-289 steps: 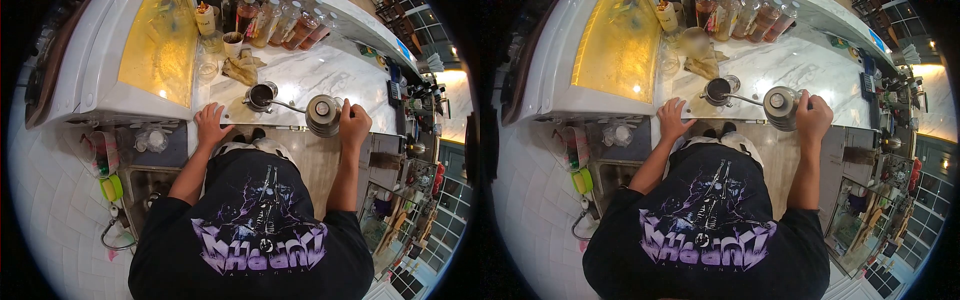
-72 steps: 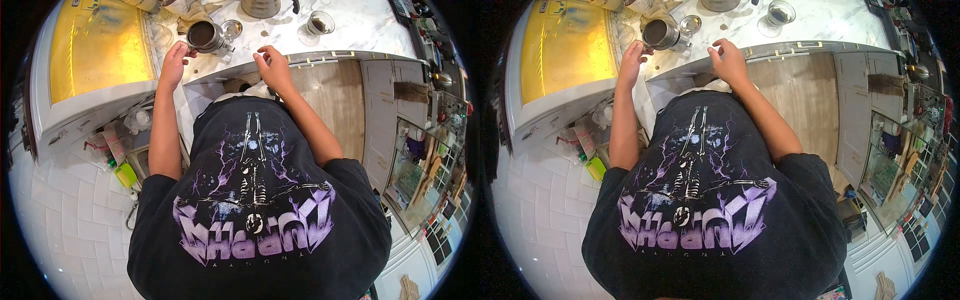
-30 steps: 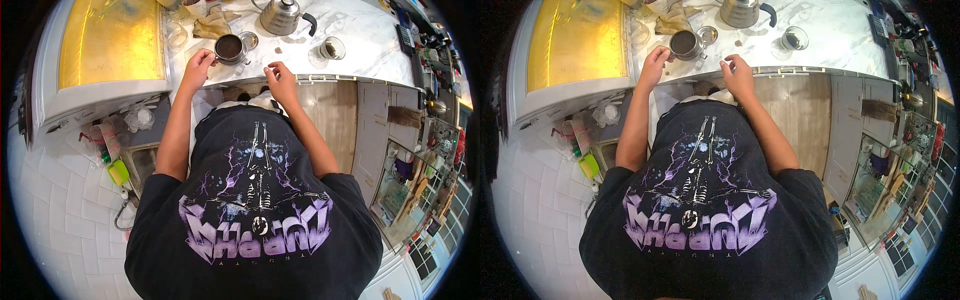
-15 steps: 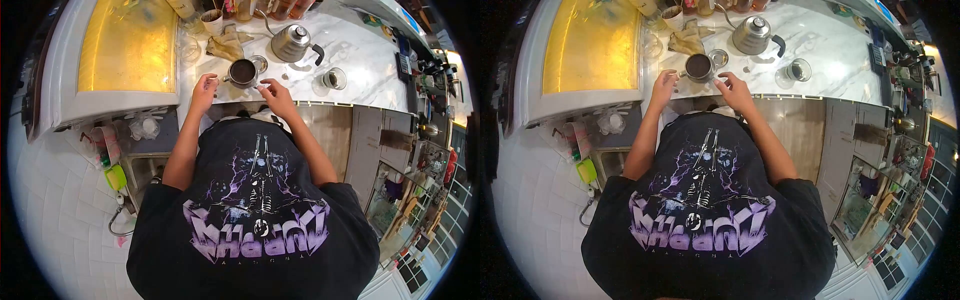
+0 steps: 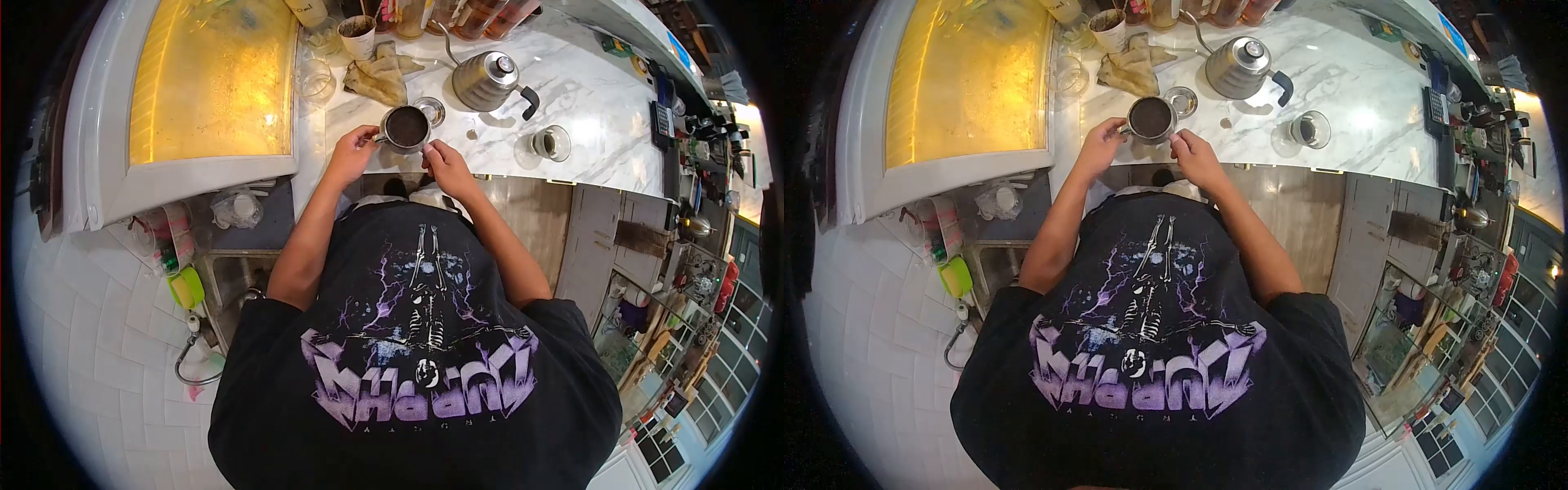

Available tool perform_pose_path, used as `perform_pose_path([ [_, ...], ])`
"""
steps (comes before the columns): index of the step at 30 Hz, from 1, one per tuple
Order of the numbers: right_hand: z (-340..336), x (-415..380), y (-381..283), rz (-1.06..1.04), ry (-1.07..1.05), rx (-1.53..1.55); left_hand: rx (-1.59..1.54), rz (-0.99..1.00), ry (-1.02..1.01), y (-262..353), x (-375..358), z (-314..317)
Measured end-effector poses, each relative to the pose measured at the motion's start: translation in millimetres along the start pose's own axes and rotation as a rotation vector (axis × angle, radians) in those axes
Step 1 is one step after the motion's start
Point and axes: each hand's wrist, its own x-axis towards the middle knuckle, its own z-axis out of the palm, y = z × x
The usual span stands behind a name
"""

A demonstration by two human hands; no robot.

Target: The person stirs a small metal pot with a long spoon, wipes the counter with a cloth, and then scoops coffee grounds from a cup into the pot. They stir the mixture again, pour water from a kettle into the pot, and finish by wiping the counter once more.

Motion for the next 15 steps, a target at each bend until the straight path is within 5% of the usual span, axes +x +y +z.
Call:
perform_pose_path([
  [15, -8, -29, 15, -0.062, 0.076, 0.007, -0.083, -0.001, 0.015, 5, -16, 14],
])
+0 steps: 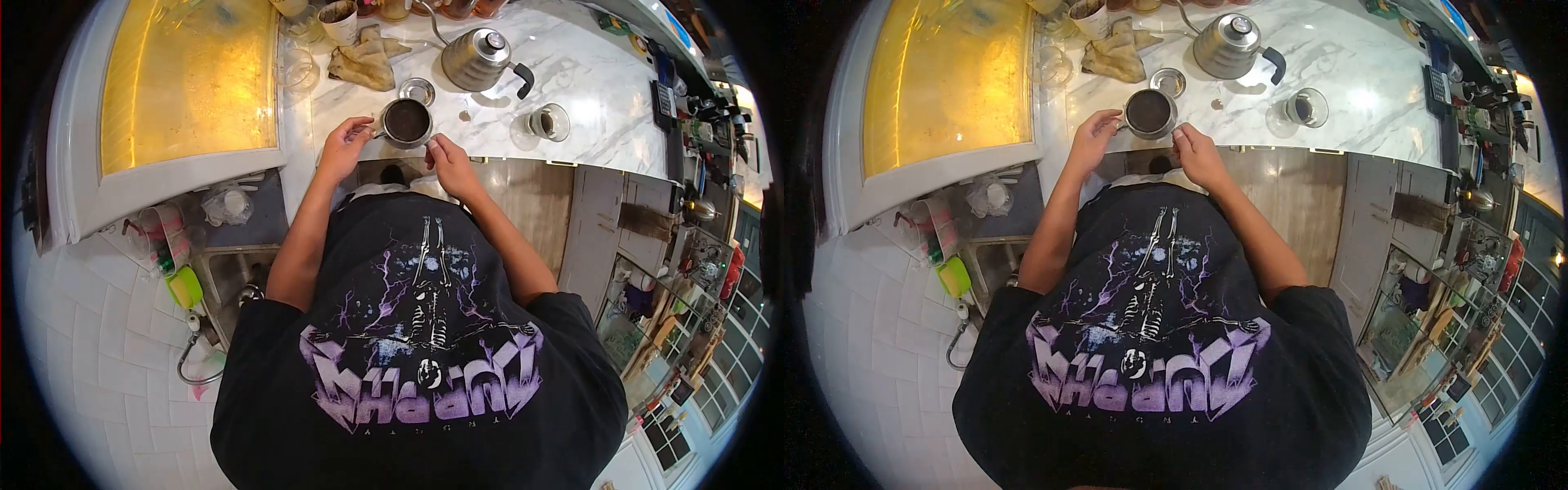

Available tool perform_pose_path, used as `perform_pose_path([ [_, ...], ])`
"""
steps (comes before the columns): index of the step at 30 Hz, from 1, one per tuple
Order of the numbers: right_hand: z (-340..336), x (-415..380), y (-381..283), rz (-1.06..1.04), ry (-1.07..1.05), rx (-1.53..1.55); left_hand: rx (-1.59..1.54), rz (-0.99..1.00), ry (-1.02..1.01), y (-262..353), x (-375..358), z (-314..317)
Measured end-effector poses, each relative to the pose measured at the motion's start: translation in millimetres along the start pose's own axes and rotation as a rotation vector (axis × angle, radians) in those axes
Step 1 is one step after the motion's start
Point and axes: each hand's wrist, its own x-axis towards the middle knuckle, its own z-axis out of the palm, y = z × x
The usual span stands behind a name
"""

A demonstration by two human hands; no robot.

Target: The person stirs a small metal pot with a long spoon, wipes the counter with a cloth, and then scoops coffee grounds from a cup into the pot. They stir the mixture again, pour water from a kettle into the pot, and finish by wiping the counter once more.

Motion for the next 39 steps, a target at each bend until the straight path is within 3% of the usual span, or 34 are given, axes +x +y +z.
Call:
perform_pose_path([
  [8, -45, -44, 2, -0.017, 0.022, 0.028, 0.109, -0.033, -0.013, -9, -14, 40],
  [29, -299, -118, -54, -0.085, 0.174, 0.174, 0.118, 0.136, -0.017, 84, 3, 255],
  [39, -374, -79, 7, -0.082, 0.263, 0.26, 0.069, 0.243, 0.047, 101, 33, 336],
])
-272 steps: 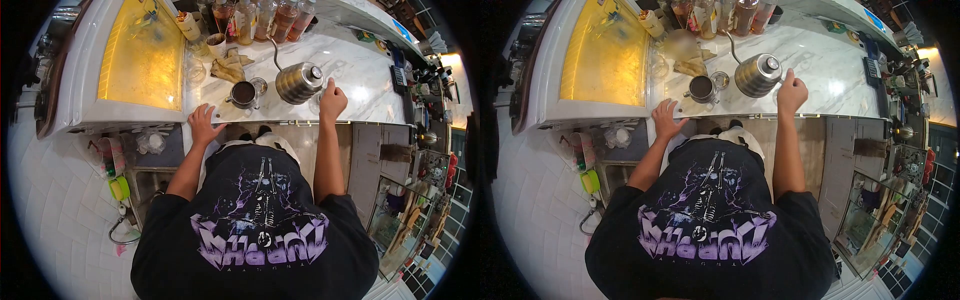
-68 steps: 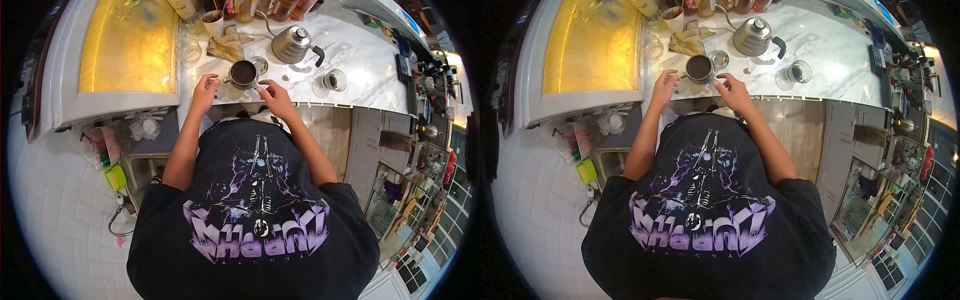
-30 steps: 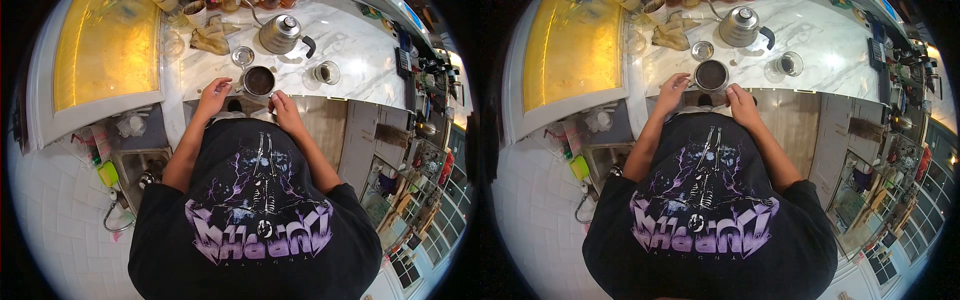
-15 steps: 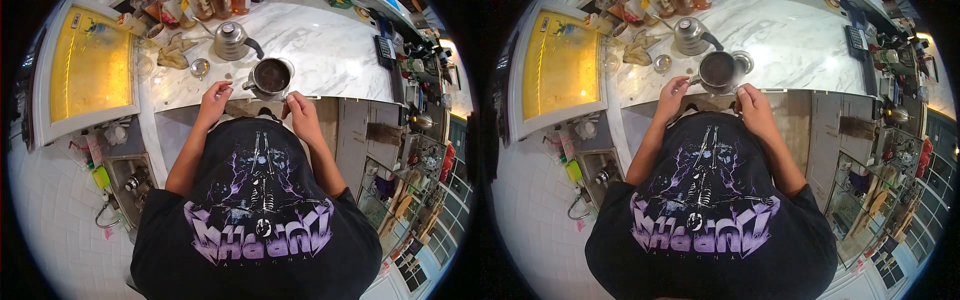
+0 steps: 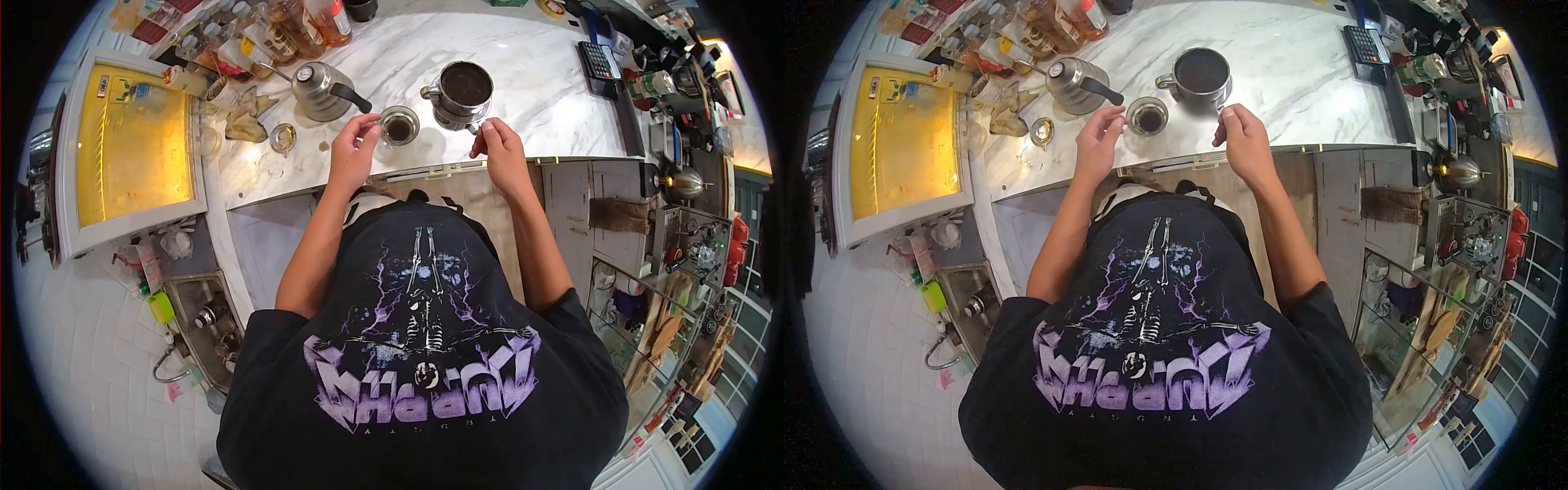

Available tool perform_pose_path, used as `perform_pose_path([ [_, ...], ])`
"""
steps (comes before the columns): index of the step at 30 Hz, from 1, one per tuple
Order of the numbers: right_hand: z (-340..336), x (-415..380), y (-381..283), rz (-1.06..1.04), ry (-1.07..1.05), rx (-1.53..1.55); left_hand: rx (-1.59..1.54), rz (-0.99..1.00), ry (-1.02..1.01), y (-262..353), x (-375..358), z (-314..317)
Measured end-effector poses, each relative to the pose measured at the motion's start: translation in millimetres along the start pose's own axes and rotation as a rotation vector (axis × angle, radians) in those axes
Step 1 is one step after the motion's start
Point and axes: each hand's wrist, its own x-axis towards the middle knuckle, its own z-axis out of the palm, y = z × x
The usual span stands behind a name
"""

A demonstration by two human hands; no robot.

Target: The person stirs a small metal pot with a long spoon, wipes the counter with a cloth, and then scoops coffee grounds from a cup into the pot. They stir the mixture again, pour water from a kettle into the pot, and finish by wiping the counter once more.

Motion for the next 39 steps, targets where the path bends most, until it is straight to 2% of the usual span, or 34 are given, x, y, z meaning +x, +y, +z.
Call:
perform_pose_path([
  [8, -4, 20, 69, 0.066, 0.037, 0.026, -0.065, 0.004, 0.068, -12, -2, 14],
  [11, -1, 21, 88, 0.088, 0.036, 0.005, 0.021, -0.053, 0.036, -8, -7, 4],
  [22, 12, 22, 111, 0.099, -0.028, 0.028, 0.009, -0.063, 0.157, -18, -20, -8],
  [39, 17, 16, 128, 0.061, 0.007, 0.076, 0.014, -0.12, 0.175, -53, -38, -35],
])
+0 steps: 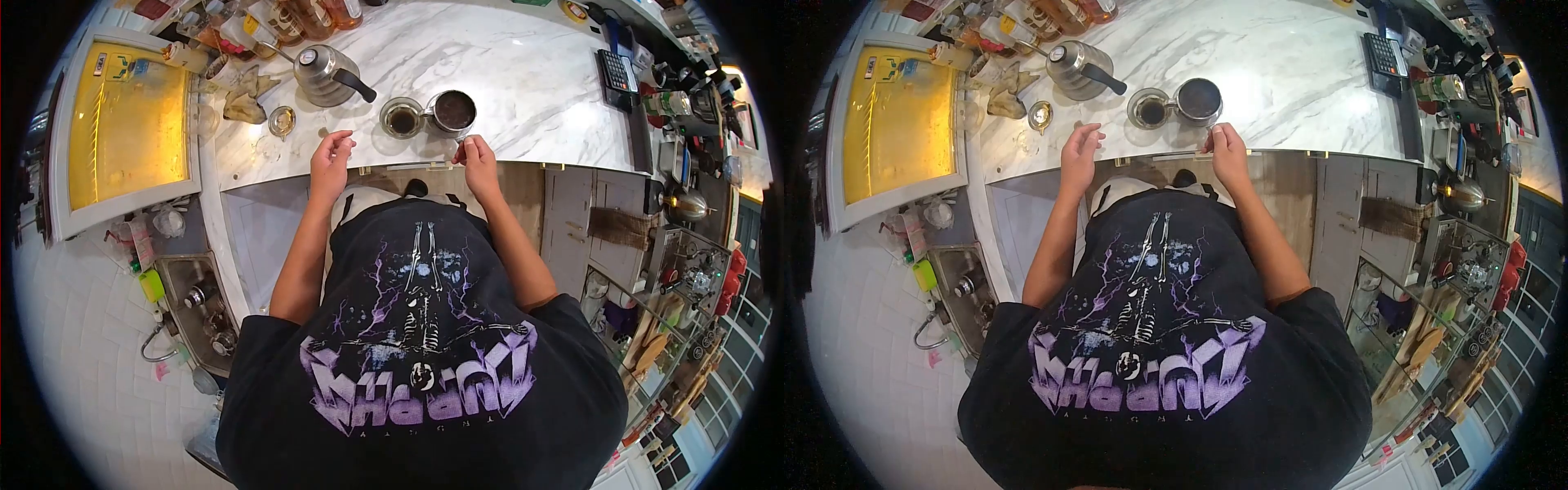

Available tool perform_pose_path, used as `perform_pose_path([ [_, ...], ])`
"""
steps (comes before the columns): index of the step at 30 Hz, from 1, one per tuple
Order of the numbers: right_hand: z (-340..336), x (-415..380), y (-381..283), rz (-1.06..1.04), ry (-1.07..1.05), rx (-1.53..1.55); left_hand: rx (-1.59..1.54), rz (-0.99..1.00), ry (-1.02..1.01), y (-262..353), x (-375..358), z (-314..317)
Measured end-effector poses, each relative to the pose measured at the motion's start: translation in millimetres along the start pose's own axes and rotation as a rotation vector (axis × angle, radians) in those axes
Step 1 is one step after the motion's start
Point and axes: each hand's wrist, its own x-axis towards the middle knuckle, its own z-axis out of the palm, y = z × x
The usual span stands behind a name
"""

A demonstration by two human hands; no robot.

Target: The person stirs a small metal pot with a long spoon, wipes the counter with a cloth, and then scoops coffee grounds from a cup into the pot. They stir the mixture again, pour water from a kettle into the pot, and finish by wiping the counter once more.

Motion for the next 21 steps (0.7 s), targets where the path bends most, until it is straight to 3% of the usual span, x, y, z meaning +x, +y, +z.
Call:
perform_pose_path([
  [6, 3, -29, 7, -0.022, 0.295, -0.034, -0.029, -0.017, 0.018, -13, -6, -37],
  [8, 9, -47, 15, 0.041, 0.404, -0.459, -0.033, -0.051, 0.037, -17, -7, -59],
  [11, 54, -74, -13, -0.09, 0.21, -0.731, 0.002, -0.047, 0.062, -27, -4, -98],
  [14, 121, -75, -34, -0.169, 0.031, -0.693, 0.058, -0.03, 0.059, -34, -2, -142],
  [16, 171, -62, -33, -0.216, -0.003, -0.735, 0.081, -0.044, 0.074, -38, 1, -170],
  [18, 225, -48, -35, -0.478, -0.088, -0.786, 0.078, -0.059, 0.072, -42, 2, -196],
  [21, 293, -21, -19, -0.506, -0.147, -0.988, 0.092, -0.07, 0.05, -47, 3, -228],
])
